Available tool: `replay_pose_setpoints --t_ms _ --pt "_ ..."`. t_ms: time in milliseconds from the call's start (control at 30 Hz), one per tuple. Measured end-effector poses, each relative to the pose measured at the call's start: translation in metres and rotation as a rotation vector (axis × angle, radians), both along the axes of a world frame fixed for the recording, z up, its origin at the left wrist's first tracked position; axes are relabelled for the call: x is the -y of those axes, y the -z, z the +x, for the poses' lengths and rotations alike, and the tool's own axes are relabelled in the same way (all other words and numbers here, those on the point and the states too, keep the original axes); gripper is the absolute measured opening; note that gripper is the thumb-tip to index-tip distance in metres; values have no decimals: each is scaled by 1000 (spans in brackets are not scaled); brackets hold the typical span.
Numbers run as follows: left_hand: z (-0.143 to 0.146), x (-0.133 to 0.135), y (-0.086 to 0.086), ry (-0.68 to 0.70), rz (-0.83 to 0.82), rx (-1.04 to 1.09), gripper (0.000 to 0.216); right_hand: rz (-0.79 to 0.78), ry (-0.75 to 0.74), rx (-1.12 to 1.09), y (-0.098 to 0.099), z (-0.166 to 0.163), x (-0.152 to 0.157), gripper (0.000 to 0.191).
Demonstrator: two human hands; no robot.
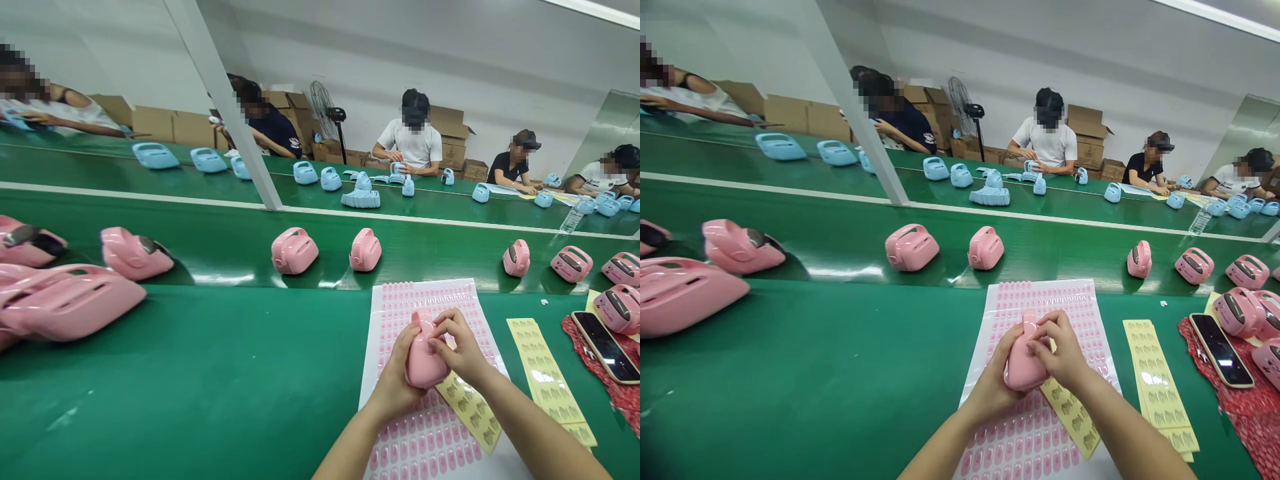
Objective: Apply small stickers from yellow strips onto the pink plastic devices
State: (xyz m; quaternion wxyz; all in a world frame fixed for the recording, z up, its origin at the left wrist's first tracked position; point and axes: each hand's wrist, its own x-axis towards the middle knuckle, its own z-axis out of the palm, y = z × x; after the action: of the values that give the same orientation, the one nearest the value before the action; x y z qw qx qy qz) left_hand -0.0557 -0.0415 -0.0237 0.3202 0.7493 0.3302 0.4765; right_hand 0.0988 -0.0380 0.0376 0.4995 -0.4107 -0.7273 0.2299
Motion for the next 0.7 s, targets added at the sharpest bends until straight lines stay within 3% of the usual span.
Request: replay_pose_setpoints --t_ms 167,300,500,700 --pt "0 1 -1 -13 -11 -20 82 350 83 215 5 3 6 11" --pt "0 1 -1 -30 33 -34 80 488 177 349 3 2 11 18" --pt "1 0 -4 -47 97 -43 77 246 232 204 1 -8 12 18" --pt "4 4 -8 -12 143 -27 76 -69 145 24 4 -10 2 26"
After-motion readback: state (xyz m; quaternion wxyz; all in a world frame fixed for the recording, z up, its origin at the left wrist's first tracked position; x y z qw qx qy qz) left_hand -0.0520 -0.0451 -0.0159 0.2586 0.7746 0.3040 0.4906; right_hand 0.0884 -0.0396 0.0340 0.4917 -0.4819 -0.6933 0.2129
